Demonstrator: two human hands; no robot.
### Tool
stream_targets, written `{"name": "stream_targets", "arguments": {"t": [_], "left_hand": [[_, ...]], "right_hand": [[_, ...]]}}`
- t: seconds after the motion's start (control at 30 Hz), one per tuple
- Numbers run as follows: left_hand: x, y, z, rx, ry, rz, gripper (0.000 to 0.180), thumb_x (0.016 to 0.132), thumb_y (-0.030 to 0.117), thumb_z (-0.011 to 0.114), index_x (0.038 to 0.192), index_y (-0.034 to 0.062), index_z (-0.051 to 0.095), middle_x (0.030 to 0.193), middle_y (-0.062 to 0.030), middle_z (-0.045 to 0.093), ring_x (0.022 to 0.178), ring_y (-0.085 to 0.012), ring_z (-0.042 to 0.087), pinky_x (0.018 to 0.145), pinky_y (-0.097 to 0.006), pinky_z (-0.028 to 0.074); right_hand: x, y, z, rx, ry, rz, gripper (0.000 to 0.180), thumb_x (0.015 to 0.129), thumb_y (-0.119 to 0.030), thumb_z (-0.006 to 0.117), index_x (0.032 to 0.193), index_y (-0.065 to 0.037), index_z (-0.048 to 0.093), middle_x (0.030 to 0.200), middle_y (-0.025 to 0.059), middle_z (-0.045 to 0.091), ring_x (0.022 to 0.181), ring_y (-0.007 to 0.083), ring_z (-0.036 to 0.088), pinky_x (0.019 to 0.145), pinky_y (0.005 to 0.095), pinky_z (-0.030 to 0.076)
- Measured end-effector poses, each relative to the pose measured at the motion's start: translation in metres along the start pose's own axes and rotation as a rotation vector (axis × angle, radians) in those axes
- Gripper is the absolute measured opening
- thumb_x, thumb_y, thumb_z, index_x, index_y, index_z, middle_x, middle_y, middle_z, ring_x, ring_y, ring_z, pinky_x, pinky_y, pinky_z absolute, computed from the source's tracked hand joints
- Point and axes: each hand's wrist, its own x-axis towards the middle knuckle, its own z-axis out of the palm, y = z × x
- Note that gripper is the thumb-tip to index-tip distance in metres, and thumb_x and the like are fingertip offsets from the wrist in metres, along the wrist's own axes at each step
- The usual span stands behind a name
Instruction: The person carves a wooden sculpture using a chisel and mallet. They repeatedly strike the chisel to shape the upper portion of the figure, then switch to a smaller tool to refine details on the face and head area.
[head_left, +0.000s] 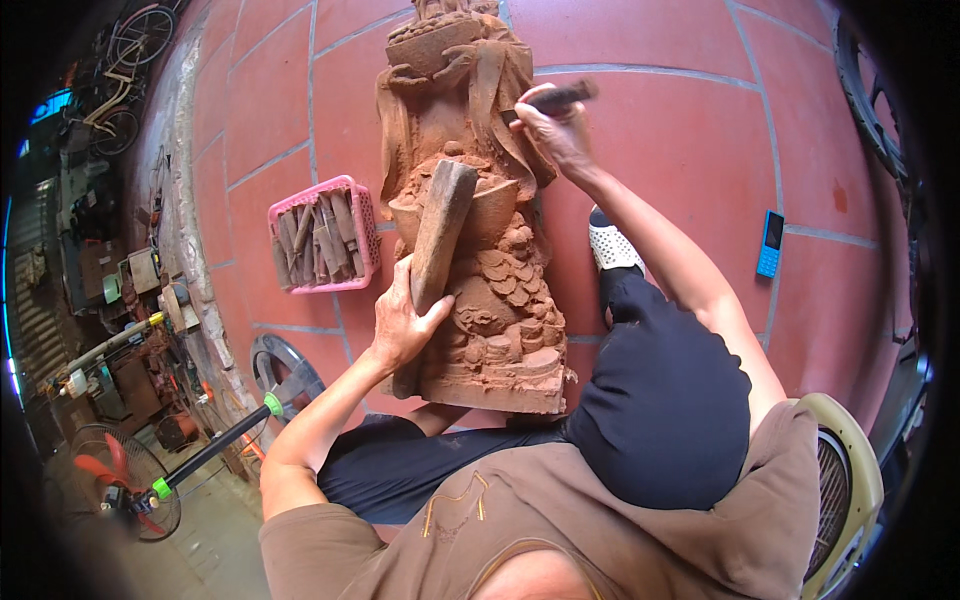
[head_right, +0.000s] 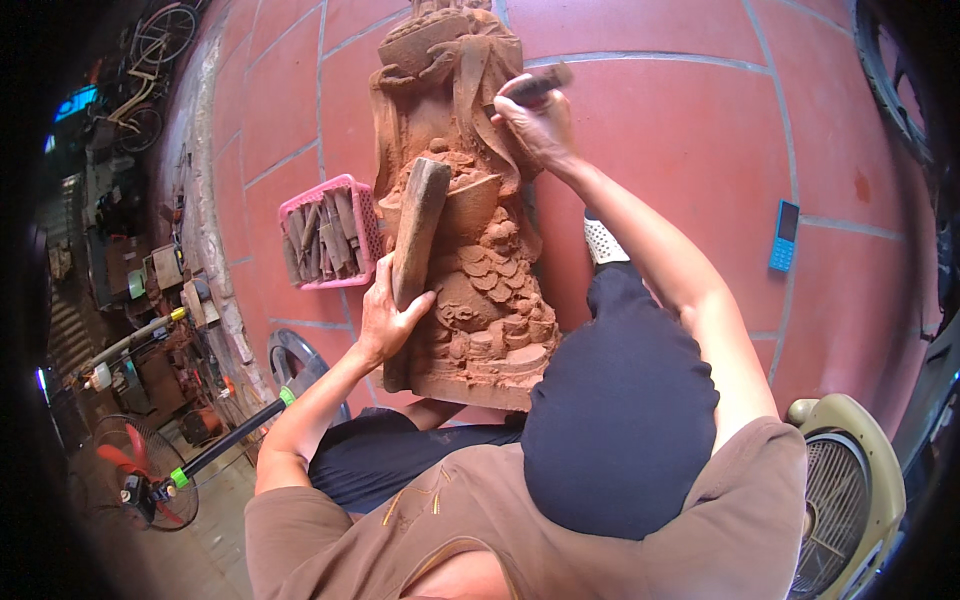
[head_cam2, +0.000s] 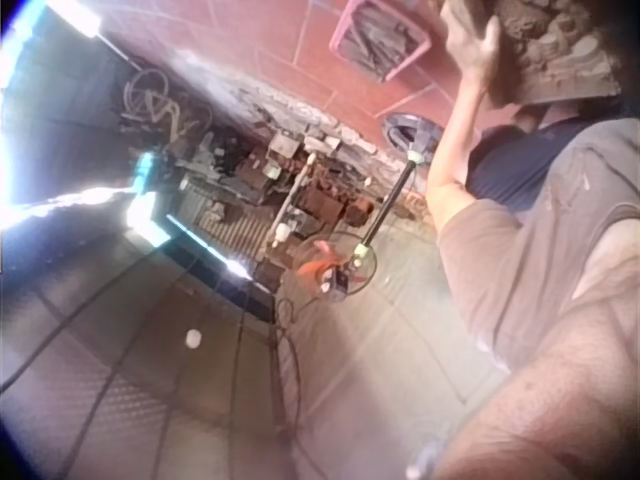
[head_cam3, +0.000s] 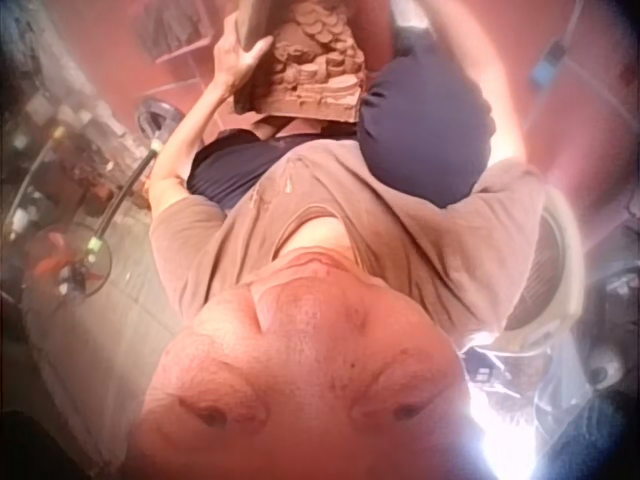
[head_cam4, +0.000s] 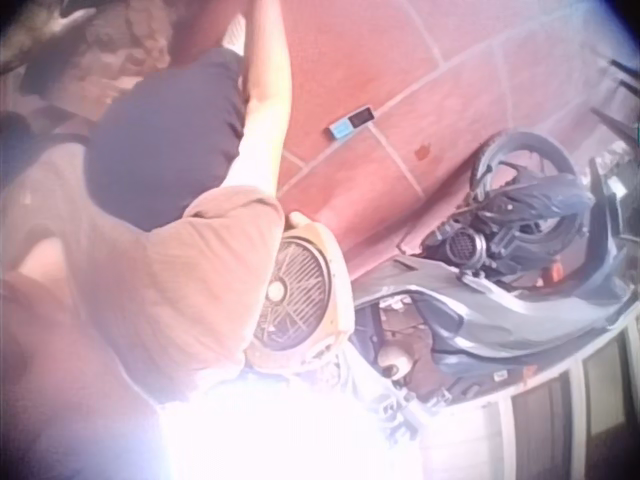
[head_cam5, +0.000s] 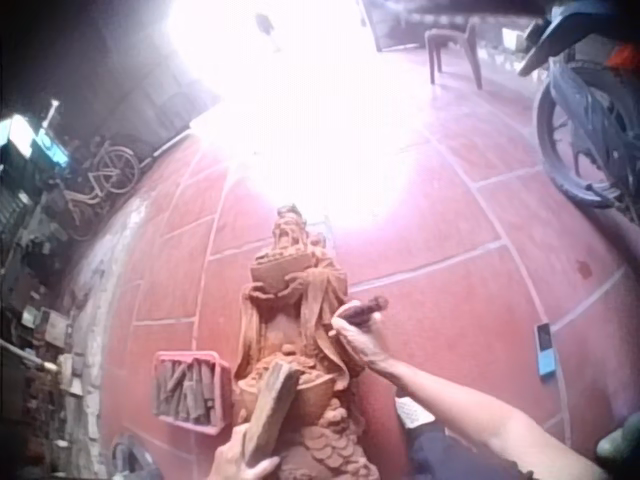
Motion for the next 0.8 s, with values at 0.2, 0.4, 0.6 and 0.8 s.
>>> {"name": "stream_targets", "arguments": {"t": [0.2,0.4,0.6,0.8], "left_hand": [[-0.004,-0.002,-0.002,0.001,0.022,0.000,0.073,0.082,0.030,0.076,0.139,0.0071,0.038,0.112,-0.0264,0.066,0.104,-0.0428,0.066,0.089,-0.047,0.052],[-0.004,0.002,-0.002,-0.031,-0.007,-0.054,0.072,0.081,0.025,0.076,0.138,0.0037,0.039,0.113,-0.0250,0.065,0.107,-0.0365,0.066,0.093,-0.043,0.050],[-0.002,0.005,-0.001,-0.054,-0.025,-0.074,0.071,0.081,0.024,0.076,0.138,0.0020,0.039,0.117,-0.0239,0.064,0.110,-0.0331,0.065,0.096,-0.041,0.049],[-0.005,0.002,-0.003,-0.056,-0.018,-0.072,0.072,0.081,0.024,0.075,0.139,0.0019,0.039,0.118,-0.0239,0.064,0.111,-0.0335,0.064,0.096,-0.042,0.049]], "right_hand": [[-0.036,-0.008,-0.008,-0.002,-0.022,0.133,0.006,0.089,-0.008,0.071,0.094,-0.005,0.068,0.081,0.0024,0.070,0.071,0.0098,0.069,0.065,0.0242,0.056],[-0.067,0.001,-0.029,0.038,-0.082,0.142,0.004,0.090,-0.005,0.069,0.093,-0.004,0.066,0.082,0.0027,0.069,0.071,0.0096,0.068,0.065,0.0246,0.058],[-0.036,-0.007,-0.010,-0.004,-0.016,0.117,0.005,0.091,-0.007,0.070,0.090,-0.005,0.066,0.077,0.0012,0.069,0.071,0.0089,0.068,0.063,0.0233,0.055],[-0.066,-0.001,-0.024,-0.029,-0.093,0.118,0.009,0.091,-0.006,0.068,0.098,-0.006,0.063,0.082,0.0004,0.067,0.076,0.0074,0.066,0.069,0.0227,0.054]]}}
